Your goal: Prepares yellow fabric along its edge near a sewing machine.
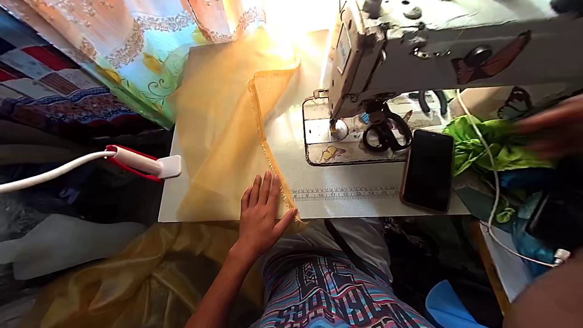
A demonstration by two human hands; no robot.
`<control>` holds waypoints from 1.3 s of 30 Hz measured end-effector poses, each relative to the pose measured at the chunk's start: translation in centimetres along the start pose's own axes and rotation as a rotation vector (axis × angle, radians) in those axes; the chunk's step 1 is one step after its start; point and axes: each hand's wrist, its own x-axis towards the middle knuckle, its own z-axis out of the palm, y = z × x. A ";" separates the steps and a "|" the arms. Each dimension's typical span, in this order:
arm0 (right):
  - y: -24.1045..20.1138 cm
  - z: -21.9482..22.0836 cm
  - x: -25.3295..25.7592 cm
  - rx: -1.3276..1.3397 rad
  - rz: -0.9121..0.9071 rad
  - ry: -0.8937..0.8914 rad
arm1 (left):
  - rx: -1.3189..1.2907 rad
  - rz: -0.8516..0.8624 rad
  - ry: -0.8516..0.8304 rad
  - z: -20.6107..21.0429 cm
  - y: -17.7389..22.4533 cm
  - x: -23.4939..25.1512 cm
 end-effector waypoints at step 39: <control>-7.9 11.5 -15.1 0.817 0.508 -0.380 | -0.328 0.105 0.235 1.3 0.0 2.6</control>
